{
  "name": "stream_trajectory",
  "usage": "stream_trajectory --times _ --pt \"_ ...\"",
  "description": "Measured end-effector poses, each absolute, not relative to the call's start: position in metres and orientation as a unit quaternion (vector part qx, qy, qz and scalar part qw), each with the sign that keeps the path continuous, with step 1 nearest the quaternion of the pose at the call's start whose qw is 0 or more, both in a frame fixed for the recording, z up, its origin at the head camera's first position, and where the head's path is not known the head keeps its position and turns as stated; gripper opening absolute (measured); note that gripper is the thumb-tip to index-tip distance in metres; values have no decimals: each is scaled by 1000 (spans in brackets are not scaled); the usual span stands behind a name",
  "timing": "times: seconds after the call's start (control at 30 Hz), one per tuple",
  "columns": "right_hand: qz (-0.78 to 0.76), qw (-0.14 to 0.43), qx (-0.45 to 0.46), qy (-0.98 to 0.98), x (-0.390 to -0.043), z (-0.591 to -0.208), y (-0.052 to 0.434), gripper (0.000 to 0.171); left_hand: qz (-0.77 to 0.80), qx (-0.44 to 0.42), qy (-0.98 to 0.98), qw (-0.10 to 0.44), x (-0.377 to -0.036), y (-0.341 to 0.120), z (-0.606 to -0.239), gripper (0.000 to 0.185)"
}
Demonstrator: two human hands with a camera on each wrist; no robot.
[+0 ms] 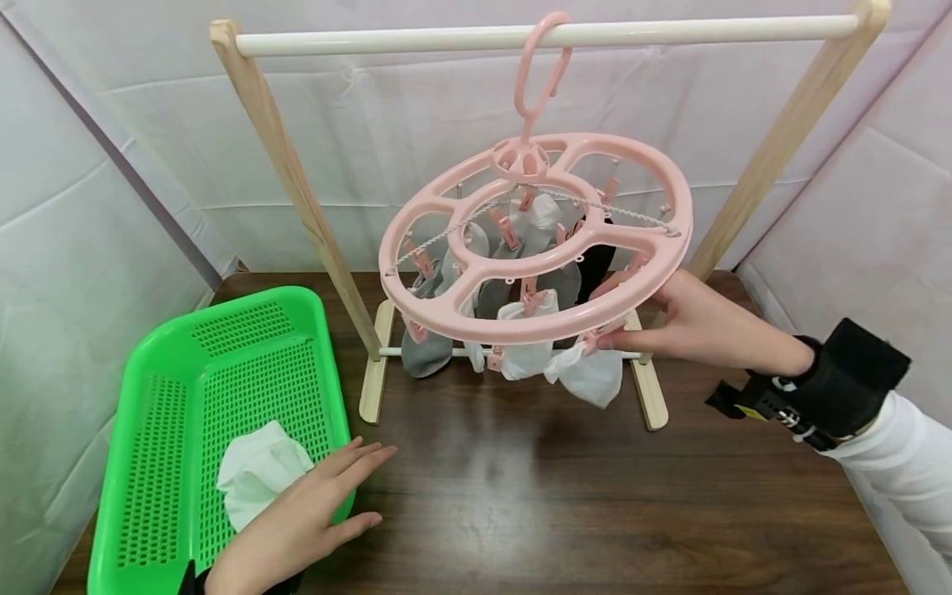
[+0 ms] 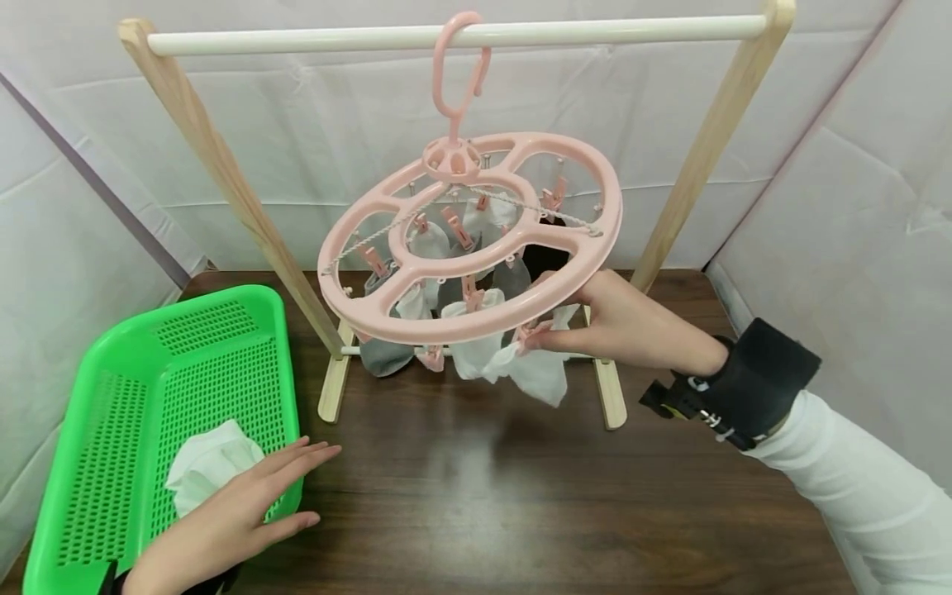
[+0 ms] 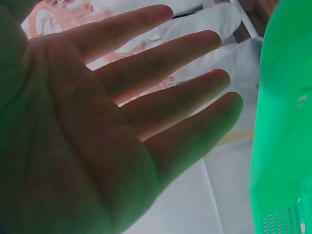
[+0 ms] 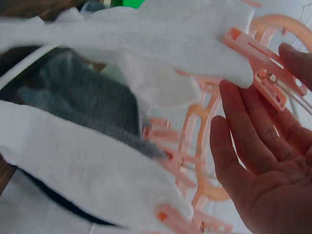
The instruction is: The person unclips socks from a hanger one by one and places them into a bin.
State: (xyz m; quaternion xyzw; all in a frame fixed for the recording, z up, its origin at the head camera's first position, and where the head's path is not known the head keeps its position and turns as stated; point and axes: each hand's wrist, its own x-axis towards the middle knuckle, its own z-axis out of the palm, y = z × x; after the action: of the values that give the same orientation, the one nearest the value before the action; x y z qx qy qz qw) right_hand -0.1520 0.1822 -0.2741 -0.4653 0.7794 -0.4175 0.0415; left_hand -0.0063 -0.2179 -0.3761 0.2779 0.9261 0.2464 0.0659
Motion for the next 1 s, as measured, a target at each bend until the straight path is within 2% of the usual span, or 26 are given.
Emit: stream_trajectory --times 0.2,0.33,0.7,0.83,1.0 --pt "-424 42 -455 782 -152 -277 168 31 277 296 911 70 -11 -206 -383 58" --pt "-424 38 -458 780 -151 -278 161 31 287 305 907 52 -14 -194 -387 56" --pt "-452 61 -461 761 -144 -286 142 25 363 288 884 -60 -33 -163 -393 46" --pt "-453 55 -475 752 -139 -288 134 27 407 288 863 -79 -42 -150 -387 53" --pt "-411 9 -481 774 -136 -292 124 35 440 302 842 -80 -50 -135 -382 65"
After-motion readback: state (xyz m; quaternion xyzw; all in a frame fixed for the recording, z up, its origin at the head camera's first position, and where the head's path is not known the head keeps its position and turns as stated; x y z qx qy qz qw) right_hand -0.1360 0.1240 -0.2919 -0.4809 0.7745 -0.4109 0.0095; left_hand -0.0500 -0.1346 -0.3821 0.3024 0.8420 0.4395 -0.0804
